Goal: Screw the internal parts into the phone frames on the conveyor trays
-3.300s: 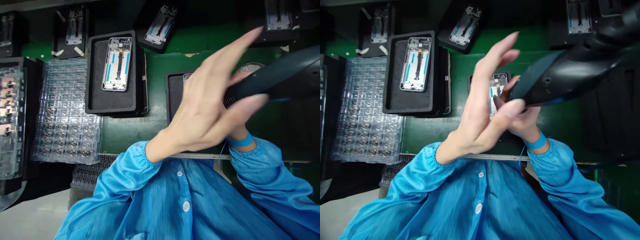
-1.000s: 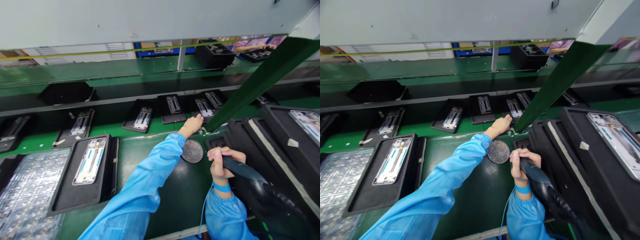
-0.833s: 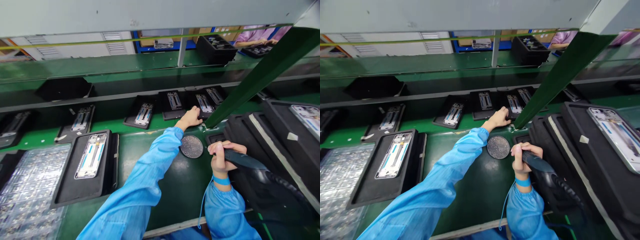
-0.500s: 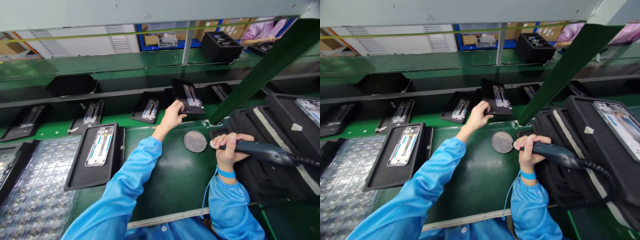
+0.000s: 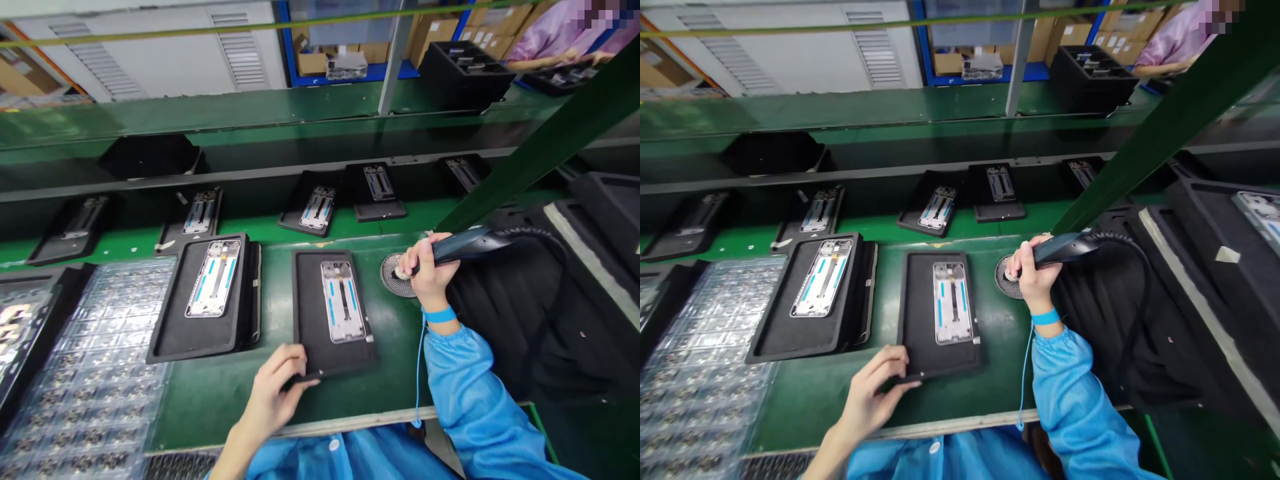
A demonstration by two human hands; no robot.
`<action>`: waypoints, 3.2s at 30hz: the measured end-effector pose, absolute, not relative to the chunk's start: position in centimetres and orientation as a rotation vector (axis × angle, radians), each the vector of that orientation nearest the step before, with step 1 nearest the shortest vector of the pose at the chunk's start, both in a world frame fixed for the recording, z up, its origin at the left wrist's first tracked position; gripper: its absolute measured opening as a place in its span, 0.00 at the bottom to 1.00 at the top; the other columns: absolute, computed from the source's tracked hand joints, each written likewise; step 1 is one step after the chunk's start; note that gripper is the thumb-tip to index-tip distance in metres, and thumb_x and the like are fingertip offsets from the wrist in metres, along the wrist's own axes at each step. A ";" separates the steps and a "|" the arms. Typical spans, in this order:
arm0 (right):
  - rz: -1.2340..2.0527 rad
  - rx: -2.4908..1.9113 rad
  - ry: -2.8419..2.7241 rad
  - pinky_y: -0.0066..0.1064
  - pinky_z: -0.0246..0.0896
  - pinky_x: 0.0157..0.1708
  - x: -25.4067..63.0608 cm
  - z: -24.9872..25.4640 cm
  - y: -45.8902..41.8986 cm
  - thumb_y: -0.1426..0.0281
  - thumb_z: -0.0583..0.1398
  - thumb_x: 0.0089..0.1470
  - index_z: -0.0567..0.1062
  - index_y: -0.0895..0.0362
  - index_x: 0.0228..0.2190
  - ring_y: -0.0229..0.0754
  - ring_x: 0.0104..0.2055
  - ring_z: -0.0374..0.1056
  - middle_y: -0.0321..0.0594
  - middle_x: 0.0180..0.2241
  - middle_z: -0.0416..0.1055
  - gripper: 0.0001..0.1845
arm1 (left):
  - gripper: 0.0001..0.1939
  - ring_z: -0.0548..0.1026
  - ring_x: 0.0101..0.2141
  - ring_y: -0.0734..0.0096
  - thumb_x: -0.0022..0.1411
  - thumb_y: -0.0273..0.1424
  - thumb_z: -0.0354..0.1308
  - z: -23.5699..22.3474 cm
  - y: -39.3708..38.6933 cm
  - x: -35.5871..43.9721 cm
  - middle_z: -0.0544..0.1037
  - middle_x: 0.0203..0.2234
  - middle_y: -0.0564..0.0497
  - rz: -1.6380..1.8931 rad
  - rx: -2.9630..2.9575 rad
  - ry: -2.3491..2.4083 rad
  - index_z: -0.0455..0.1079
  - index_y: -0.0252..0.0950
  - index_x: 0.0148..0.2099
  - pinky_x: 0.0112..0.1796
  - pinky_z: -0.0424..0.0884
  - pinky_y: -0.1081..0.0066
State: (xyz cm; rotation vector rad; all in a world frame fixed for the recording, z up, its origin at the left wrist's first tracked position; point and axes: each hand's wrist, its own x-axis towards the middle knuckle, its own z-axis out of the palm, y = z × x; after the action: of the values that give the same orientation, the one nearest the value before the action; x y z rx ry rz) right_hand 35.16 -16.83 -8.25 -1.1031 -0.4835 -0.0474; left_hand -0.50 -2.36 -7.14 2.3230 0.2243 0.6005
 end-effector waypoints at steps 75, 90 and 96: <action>0.194 -1.027 -0.839 0.28 0.63 0.16 27.0 -5.6 -11.6 0.55 0.75 0.75 0.69 0.45 0.45 0.34 0.14 0.56 0.20 0.24 0.66 0.21 | 0.11 0.69 0.78 0.39 0.79 0.41 0.77 -10.4 1.3 13.8 0.81 0.77 0.48 0.197 2.313 0.296 0.94 0.54 0.60 0.78 0.59 0.35; 0.179 -0.958 -0.858 0.29 0.62 0.16 26.4 -4.7 -11.4 0.55 0.74 0.76 0.72 0.46 0.44 0.34 0.14 0.54 0.21 0.23 0.67 0.18 | 0.03 0.71 0.77 0.42 0.73 0.39 0.83 -10.8 1.4 14.0 0.85 0.73 0.51 0.233 2.253 0.297 0.96 0.55 0.48 0.77 0.61 0.35; 0.187 -0.952 -0.868 0.28 0.63 0.16 26.3 -4.8 -11.4 0.56 0.74 0.77 0.72 0.46 0.44 0.34 0.14 0.55 0.21 0.23 0.67 0.18 | 0.02 0.71 0.76 0.42 0.73 0.38 0.84 -10.6 1.3 14.0 0.86 0.73 0.52 0.229 2.246 0.307 0.96 0.52 0.46 0.77 0.61 0.37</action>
State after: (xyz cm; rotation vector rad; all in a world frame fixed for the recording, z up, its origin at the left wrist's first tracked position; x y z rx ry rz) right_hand 26.28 -11.36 -4.77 -0.9517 -0.8678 0.1866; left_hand 14.00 1.28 -10.55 2.2464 0.3073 0.2286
